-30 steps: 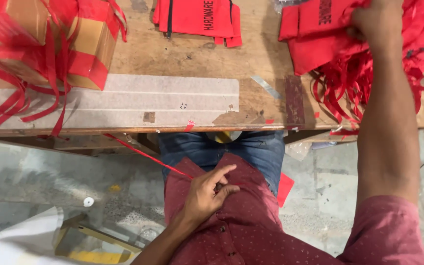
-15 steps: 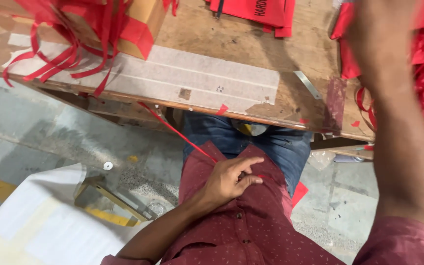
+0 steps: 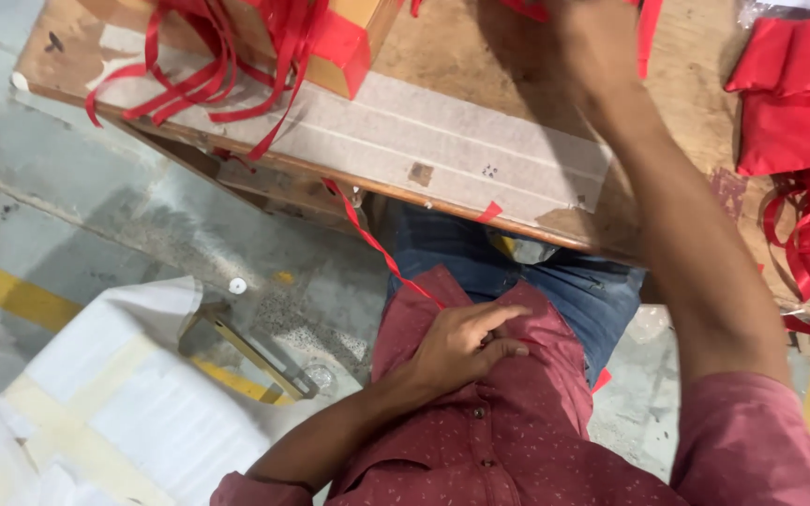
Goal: Threading red ribbons into small red fabric pouches labeled 'HARDWARE' at a workshop workbench.
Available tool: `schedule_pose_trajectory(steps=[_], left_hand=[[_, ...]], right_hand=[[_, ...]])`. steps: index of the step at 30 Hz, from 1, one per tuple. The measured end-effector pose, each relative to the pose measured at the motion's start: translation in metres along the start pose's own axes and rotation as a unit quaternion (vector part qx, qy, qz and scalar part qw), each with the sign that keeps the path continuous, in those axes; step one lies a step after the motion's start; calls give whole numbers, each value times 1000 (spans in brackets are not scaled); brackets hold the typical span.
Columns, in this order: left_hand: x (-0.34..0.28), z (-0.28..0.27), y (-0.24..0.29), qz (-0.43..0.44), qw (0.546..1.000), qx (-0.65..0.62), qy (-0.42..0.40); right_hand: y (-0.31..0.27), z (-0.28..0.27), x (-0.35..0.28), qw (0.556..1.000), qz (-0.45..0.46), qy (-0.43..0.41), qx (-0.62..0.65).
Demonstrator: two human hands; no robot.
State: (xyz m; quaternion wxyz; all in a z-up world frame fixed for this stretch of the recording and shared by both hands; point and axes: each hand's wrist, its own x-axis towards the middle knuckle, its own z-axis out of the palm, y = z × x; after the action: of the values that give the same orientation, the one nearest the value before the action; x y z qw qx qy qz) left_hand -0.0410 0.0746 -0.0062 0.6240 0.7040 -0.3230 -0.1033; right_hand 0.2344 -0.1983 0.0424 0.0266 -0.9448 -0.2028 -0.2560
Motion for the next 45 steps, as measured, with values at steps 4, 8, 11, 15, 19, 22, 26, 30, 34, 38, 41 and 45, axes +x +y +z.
schedule_pose_trajectory(steps=[4,8,11,15,19,22,26,30,34,38,41,45], left_hand=[[-2,8,-13,15,1000,-12,2],[0,20,-17,32,999,-1,-24],[2,24,-19,32,999,11,-32],[1,25,-18,12,999,18,-47],[4,25,-12,36,998,33,-44],[5,21,-9,34,998,32,-33],[6,22,-6,-9,999,-41,7],[15,34,-17,-60,976,-198,65],[27,32,-9,-119,920,-355,115],[37,36,3,-135,895,-412,104],[39,41,5,-131,891,-421,106],[42,39,7,-139,895,-408,115]], right_hand=[[-26,-80,-47,987,-74,-33,140],[-14,-102,-89,968,-57,-150,190],[-12,-113,-94,975,49,-123,176],[-27,-82,-96,948,160,-95,259],[-46,-41,-72,972,121,-124,161],[-38,-34,-65,965,52,-182,183],[-52,-66,-65,948,-69,-219,220],[-87,-132,-111,955,6,-142,260],[-123,-135,-208,810,295,22,506],[-168,-121,-258,611,352,40,708],[-181,-109,-261,465,399,68,787],[-181,-100,-260,420,349,81,834]])
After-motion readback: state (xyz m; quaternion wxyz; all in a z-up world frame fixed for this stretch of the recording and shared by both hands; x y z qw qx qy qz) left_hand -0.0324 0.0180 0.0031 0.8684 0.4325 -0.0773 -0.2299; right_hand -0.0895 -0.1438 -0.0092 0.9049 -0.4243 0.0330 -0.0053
